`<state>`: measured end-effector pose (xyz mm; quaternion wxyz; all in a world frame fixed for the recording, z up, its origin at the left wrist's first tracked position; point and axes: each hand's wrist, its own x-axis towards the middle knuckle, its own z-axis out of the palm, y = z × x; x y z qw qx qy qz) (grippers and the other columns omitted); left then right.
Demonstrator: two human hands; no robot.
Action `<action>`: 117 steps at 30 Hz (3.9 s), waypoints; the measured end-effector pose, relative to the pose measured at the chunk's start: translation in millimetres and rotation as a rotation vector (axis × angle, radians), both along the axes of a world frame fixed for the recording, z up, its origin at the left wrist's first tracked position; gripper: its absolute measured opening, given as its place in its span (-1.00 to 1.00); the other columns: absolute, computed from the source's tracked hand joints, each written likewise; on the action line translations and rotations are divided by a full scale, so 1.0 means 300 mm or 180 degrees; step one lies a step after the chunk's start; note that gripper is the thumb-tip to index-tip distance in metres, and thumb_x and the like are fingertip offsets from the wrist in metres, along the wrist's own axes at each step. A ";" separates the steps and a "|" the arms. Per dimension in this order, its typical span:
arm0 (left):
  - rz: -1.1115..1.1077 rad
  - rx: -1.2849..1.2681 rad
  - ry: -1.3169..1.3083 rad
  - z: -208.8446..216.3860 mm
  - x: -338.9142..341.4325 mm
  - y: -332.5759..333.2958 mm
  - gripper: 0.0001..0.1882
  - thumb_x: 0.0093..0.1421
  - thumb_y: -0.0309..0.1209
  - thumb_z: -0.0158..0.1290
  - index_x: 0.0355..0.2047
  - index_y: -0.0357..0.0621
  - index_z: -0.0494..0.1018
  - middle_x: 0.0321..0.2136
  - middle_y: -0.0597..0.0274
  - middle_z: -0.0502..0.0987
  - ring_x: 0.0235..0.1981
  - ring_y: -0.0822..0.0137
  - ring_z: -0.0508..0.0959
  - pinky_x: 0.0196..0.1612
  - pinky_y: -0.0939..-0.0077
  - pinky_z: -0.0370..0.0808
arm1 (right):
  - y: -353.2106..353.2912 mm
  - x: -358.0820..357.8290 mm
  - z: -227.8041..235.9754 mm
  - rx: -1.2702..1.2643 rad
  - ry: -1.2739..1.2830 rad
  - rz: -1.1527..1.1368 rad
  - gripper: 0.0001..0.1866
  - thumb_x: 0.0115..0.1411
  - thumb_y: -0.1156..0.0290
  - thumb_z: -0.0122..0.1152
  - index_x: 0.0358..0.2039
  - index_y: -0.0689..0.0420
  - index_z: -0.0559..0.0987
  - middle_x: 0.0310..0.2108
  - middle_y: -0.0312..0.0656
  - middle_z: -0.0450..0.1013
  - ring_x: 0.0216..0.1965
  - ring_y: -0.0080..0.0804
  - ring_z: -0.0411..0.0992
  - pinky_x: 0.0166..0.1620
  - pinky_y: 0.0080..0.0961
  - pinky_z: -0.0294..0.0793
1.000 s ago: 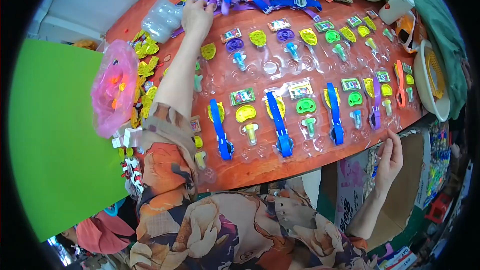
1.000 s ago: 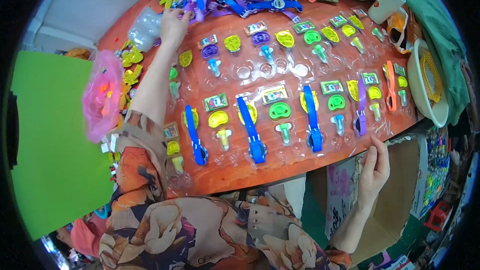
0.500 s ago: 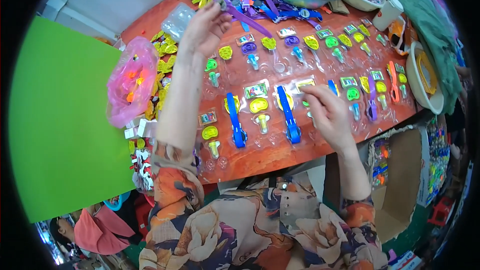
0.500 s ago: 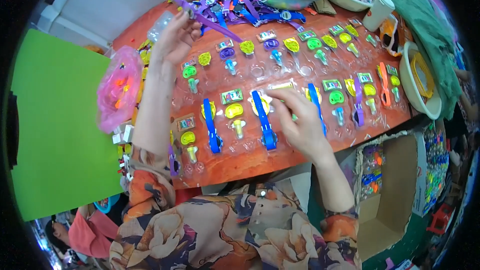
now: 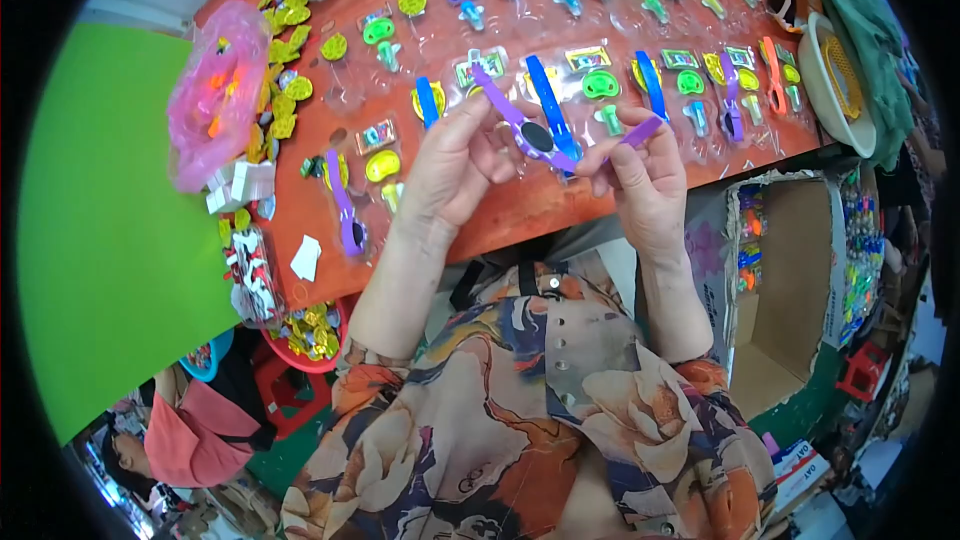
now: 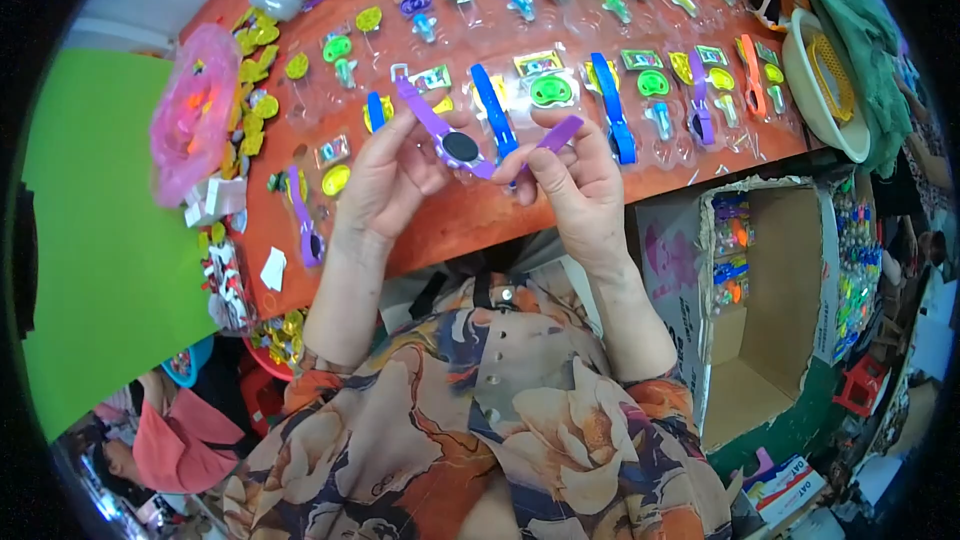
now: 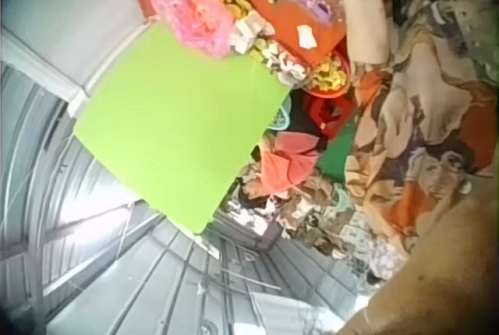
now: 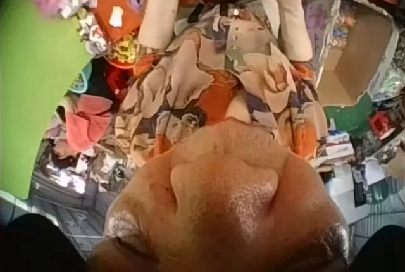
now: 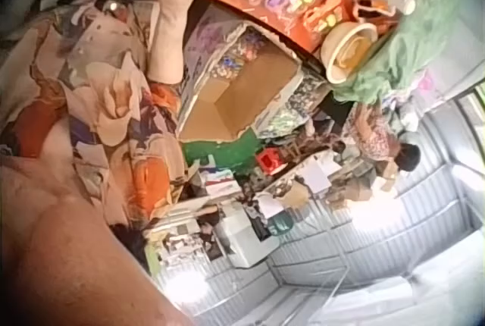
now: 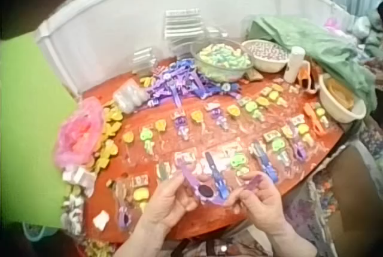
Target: Packaging toy watches into a plastic tray for assembly.
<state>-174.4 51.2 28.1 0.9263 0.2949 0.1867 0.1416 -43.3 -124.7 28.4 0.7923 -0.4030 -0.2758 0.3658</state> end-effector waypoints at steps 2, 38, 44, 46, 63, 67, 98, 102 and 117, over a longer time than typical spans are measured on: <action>0.0137 0.0681 0.0237 -0.007 -0.036 0.001 -0.61 0.41 -0.28 -0.07 0.13 -0.27 0.37 -0.13 0.07 0.61 -0.35 0.47 0.59 -0.54 0.71 0.42 | -0.031 0.000 0.005 -0.0691 -0.0393 0.0070 -0.65 0.40 0.47 0.03 0.16 0.22 0.33 -0.34 -0.08 0.58 -0.50 -0.61 0.37 -0.34 -0.68 0.41; 0.1018 0.4464 0.1161 -0.035 -0.116 -0.130 -0.79 0.31 -0.54 -0.02 -0.06 -0.23 0.47 -0.31 -0.04 0.59 -0.33 0.03 0.64 -0.29 0.30 0.56 | 0.114 -0.054 -0.035 -0.1218 -0.0487 0.1480 -0.66 0.42 0.17 0.04 -0.23 0.21 0.59 -0.60 -0.45 0.35 -0.53 -0.77 0.25 -0.41 -0.75 0.22; 0.1140 0.5761 0.1231 -0.039 -0.121 -0.133 -0.72 0.17 -0.59 0.04 -0.08 -0.21 0.45 -0.35 -0.01 0.56 -0.37 0.07 0.63 -0.37 0.26 0.55 | 0.101 -0.054 -0.018 -0.1336 -0.0553 0.1425 -0.65 0.41 0.17 0.05 -0.28 0.21 0.59 -0.61 -0.45 0.34 -0.54 -0.75 0.24 -0.41 -0.72 0.23; 0.1182 0.6119 0.1258 -0.033 -0.121 -0.139 -0.70 0.13 -0.59 0.05 -0.08 -0.21 0.45 -0.37 0.02 0.54 -0.37 0.08 0.62 -0.39 0.25 0.54 | 0.092 -0.043 0.012 -0.1365 -0.0508 0.1504 -0.65 0.41 0.17 0.05 -0.31 0.21 0.58 -0.60 -0.45 0.34 -0.53 -0.75 0.25 -0.41 -0.72 0.23; 0.0922 0.2642 0.0736 -0.054 -0.145 -0.090 -0.86 0.33 -0.57 0.01 -0.14 -0.32 0.51 -0.23 0.28 0.46 -0.27 0.47 0.53 -0.22 0.62 0.51 | 0.184 -0.063 -0.033 -0.0153 -0.2605 -0.0021 -0.78 0.41 0.42 0.03 -0.01 0.18 0.53 -0.19 -0.16 0.49 -0.17 -0.36 0.50 -0.06 -0.50 0.48; 0.1008 0.2332 0.0986 -0.032 -0.177 -0.089 -0.60 0.24 -0.70 0.06 0.06 -0.21 0.27 -0.22 0.26 0.45 -0.22 0.49 0.51 -0.16 0.62 0.51 | 0.190 -0.055 0.002 -0.0298 -0.1165 0.0313 -0.65 0.47 0.24 -0.07 0.08 0.19 0.50 -0.28 -0.24 0.52 -0.25 -0.53 0.49 -0.15 -0.58 0.49; 0.1833 0.6389 0.2847 -0.189 -0.314 0.424 -0.82 0.11 -0.54 0.13 -0.25 -0.31 0.55 -0.13 0.02 0.52 -0.11 0.01 0.45 0.00 0.17 0.44 | 1.139 -0.198 -0.171 -0.1318 -0.4145 0.0814 -0.71 0.11 0.41 0.28 -0.15 0.22 0.61 -0.36 0.02 0.60 -0.29 -0.06 0.58 -0.19 -0.20 0.54; 0.1505 0.6807 0.2872 -0.161 -0.266 0.420 -0.83 0.08 -0.57 0.10 -0.28 -0.33 0.54 -0.12 0.01 0.47 -0.15 0.01 0.44 -0.10 0.15 0.44 | 1.142 -0.232 -0.200 -0.1092 -0.4040 0.0125 -0.40 0.02 0.55 0.21 0.11 0.36 0.32 -0.09 0.26 0.44 0.01 0.21 0.41 0.05 -0.10 0.46; 0.1318 0.6848 0.2907 -0.072 -0.278 0.441 -0.86 0.14 -0.52 0.10 -0.29 -0.33 0.52 -0.07 -0.02 0.49 -0.13 0.05 0.48 -0.10 0.16 0.42 | 1.366 0.190 -0.190 -0.2210 -0.4583 -0.1240 -0.68 0.19 0.32 0.17 -0.06 0.12 0.53 -0.10 0.09 0.43 -0.19 0.14 0.53 -0.16 0.02 0.54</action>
